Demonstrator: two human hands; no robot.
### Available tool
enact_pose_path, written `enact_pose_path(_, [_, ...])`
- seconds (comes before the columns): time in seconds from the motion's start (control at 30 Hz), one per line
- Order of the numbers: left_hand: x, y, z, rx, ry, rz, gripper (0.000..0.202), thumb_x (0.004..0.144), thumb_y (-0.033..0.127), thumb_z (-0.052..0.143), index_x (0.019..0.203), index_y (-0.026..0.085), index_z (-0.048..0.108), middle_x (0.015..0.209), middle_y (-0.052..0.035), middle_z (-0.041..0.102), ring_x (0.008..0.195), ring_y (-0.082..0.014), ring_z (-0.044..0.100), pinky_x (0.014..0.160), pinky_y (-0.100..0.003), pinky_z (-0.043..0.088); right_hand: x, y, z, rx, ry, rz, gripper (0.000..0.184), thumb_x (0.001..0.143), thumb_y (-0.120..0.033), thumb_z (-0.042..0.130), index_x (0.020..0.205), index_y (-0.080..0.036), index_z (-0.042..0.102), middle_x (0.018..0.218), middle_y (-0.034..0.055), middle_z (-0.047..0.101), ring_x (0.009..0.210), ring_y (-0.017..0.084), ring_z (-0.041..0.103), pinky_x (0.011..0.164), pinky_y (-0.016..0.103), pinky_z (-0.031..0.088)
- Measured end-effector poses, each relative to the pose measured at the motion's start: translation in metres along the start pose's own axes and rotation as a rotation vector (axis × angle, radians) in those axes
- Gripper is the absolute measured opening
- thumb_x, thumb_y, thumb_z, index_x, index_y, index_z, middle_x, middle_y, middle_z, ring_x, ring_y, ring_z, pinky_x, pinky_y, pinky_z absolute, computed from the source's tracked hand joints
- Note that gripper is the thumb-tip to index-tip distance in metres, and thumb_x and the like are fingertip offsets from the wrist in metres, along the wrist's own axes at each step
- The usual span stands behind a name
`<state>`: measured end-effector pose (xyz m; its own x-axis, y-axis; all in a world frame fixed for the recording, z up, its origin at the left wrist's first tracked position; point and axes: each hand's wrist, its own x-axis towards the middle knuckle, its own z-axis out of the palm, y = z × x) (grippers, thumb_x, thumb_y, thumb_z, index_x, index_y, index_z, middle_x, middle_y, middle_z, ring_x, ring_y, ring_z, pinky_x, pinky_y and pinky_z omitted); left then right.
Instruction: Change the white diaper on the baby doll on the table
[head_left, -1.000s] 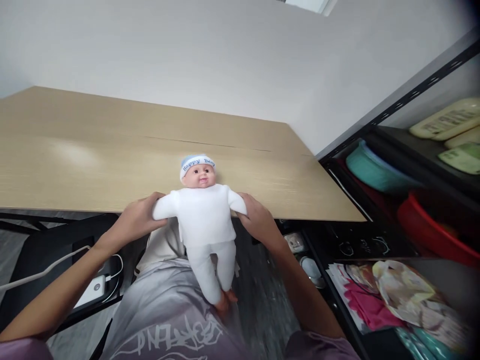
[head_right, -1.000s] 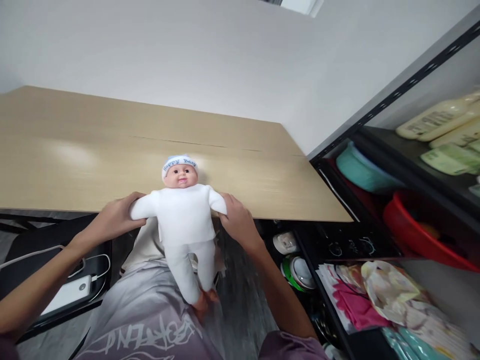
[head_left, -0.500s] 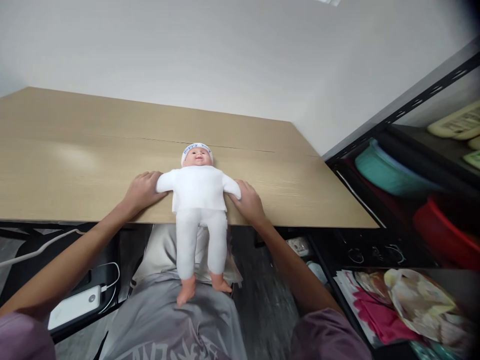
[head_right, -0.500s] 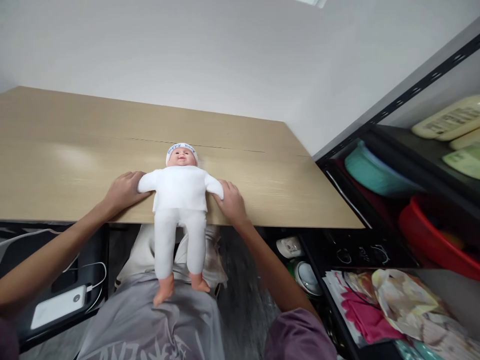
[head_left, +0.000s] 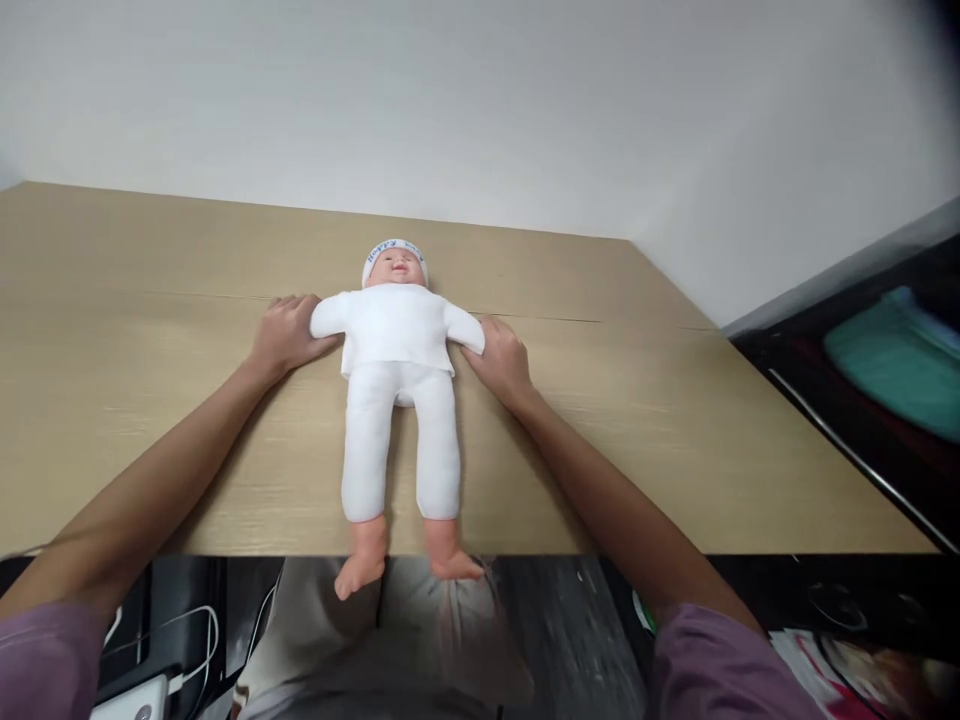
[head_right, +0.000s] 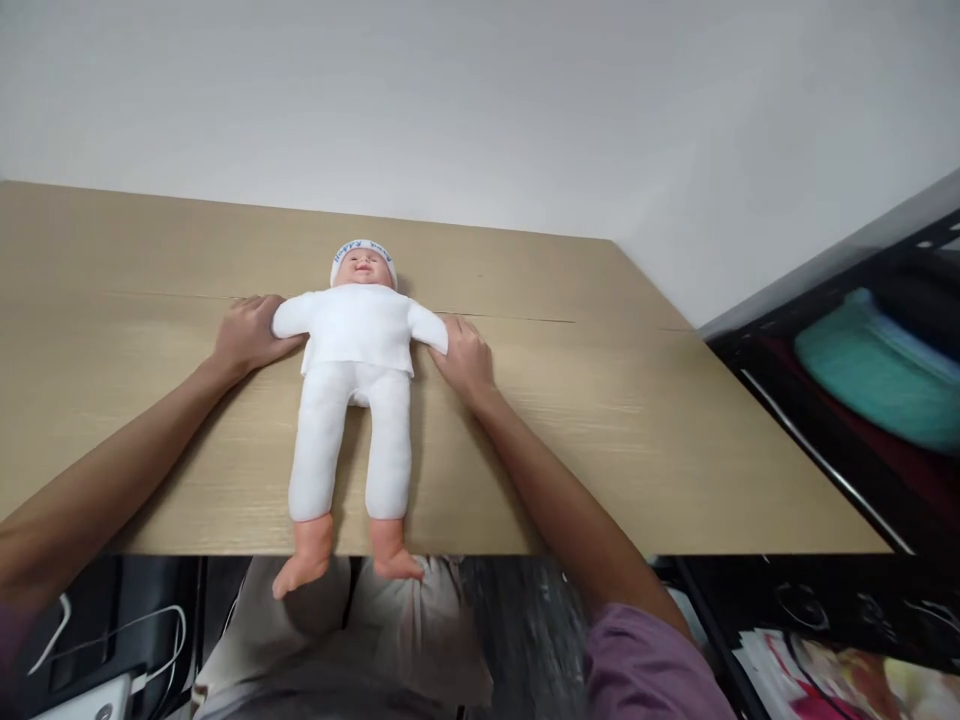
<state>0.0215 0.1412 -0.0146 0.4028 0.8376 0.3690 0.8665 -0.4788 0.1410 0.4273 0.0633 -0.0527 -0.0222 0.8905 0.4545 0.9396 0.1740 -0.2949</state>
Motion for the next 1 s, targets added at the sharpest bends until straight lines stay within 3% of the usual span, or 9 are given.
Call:
enact_pose_path(0.13, [0.041, -0.013, 0.022, 0.031, 0.087, -0.034, 0.065, 0.093, 0.076, 0.065, 0.117, 0.017, 0.07, 0.113, -0.0182, 0.079, 0.112, -0.0396, 0.07, 0.104, -0.047, 0.045, 0.037, 0.017, 0.019, 0.001, 0.058, -0.016, 0.037, 0.104, -0.036, 0.062, 0.136, -0.018, 0.067, 0.13, 0.018, 0.078, 0.121, 0.038, 0.069, 0.103, 0.049, 0.059])
enact_pose_path(0.27, [0.076, -0.029, 0.041, -0.01, 0.165, 0.022, 0.072, 0.089, 0.085, 0.066, 0.115, 0.018, 0.073, 0.108, -0.0176, 0.079, 0.109, -0.0413, 0.07, 0.102, -0.05, 0.045, 0.068, 0.036, 0.035, 0.011, 0.109, -0.038, 0.037, 0.106, -0.044, 0.062, 0.134, -0.02, 0.068, 0.129, 0.0166, 0.078, 0.119, 0.037, 0.069, 0.105, 0.051, 0.059])
enact_pose_path(0.5, [0.11, -0.043, 0.055, 0.008, 0.13, 0.038, 0.079, 0.091, 0.084, 0.07, 0.135, 0.019, 0.079, 0.112, -0.0174, 0.082, 0.113, -0.0425, 0.07, 0.107, -0.051, 0.043, 0.098, 0.066, 0.053, 0.02, 0.119, -0.052, 0.052, 0.11, -0.065, 0.059, 0.133, -0.02, 0.067, 0.127, 0.0195, 0.077, 0.117, 0.04, 0.068, 0.106, 0.057, 0.058])
enact_pose_path(0.7, [0.11, -0.04, 0.055, -0.01, 0.122, 0.047, 0.088, 0.093, 0.085, 0.069, 0.15, 0.019, 0.074, 0.118, -0.0182, 0.081, 0.122, -0.0442, 0.068, 0.111, -0.052, 0.042, 0.103, 0.068, 0.051, 0.014, 0.071, -0.059, 0.063, 0.109, -0.075, 0.057, 0.138, -0.019, 0.064, 0.13, 0.0207, 0.075, 0.121, 0.041, 0.067, 0.109, 0.058, 0.055])
enact_pose_path(0.9, [0.082, -0.05, 0.037, -0.041, 0.108, 0.115, 0.094, 0.096, 0.087, 0.064, 0.167, 0.025, 0.061, 0.145, -0.018, 0.073, 0.132, -0.0432, 0.064, 0.117, -0.053, 0.042, 0.081, 0.067, 0.037, -0.025, 0.111, -0.034, 0.078, 0.105, -0.076, 0.061, 0.154, -0.016, 0.058, 0.146, 0.0242, 0.069, 0.131, 0.043, 0.063, 0.113, 0.06, 0.051])
enact_pose_path(1.0, [0.073, -0.062, 0.031, -0.077, 0.093, 0.107, 0.09, 0.099, 0.085, 0.061, 0.164, 0.023, 0.062, 0.144, -0.0178, 0.073, 0.132, -0.0411, 0.063, 0.118, -0.052, 0.043, 0.073, 0.077, 0.032, -0.002, 0.081, -0.046, 0.076, 0.108, -0.077, 0.056, 0.155, -0.018, 0.062, 0.144, 0.0229, 0.072, 0.13, 0.043, 0.064, 0.113, 0.06, 0.051])
